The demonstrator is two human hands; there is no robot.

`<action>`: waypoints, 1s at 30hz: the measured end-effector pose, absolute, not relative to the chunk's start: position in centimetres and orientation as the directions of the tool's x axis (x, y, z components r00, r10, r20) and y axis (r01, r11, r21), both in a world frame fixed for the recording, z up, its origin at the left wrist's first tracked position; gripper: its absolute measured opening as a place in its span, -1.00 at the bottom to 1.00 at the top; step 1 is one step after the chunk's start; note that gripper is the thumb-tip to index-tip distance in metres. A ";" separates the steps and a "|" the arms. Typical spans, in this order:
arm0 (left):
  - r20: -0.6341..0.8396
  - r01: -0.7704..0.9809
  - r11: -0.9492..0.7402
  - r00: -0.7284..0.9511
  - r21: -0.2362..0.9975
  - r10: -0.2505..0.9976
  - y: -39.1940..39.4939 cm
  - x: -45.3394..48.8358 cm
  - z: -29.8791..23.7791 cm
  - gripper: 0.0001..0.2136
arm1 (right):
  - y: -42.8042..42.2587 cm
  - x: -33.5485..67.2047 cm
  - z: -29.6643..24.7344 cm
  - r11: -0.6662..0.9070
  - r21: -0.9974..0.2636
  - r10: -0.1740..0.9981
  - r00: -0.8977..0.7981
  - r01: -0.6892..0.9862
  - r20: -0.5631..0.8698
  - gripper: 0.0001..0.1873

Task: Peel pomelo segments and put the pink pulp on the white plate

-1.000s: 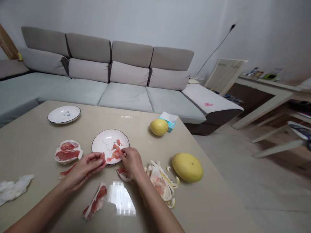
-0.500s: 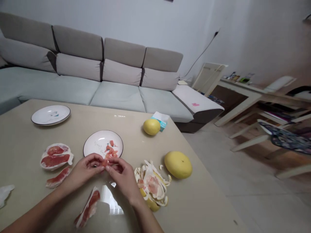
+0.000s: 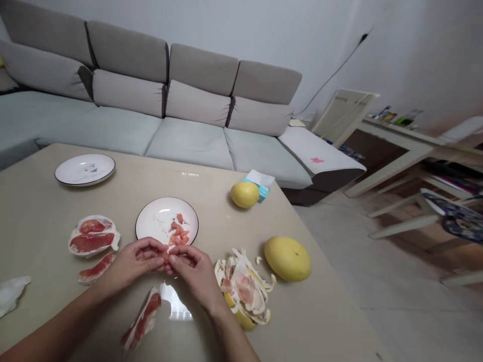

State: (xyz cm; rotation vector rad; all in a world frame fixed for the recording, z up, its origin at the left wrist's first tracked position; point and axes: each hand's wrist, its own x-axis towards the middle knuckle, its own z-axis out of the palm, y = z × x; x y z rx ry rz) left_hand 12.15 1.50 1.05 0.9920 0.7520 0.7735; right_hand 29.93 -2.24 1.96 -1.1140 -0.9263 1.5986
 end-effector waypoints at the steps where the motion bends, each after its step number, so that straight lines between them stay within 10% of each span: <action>1: -0.200 -0.224 0.351 0.505 0.909 0.840 1.5 12.1 1.1 -0.79 | -2.2 29.9 1.9 -0.271 -0.920 0.961 -0.135 -0.282 -0.241 -0.69; 17: -0.277 -0.437 0.366 0.256 0.821 0.926 3.0 10.6 1.3 -0.78 | 3.7 30.7 -0.2 0.062 -0.868 0.995 0.035 0.493 0.091 -0.86; 30: -0.163 -0.226 0.243 0.325 0.943 0.932 2.8 10.9 1.2 -0.68 | 2.5 28.7 3.2 -0.024 -0.998 0.981 -0.192 0.062 -0.035 -0.75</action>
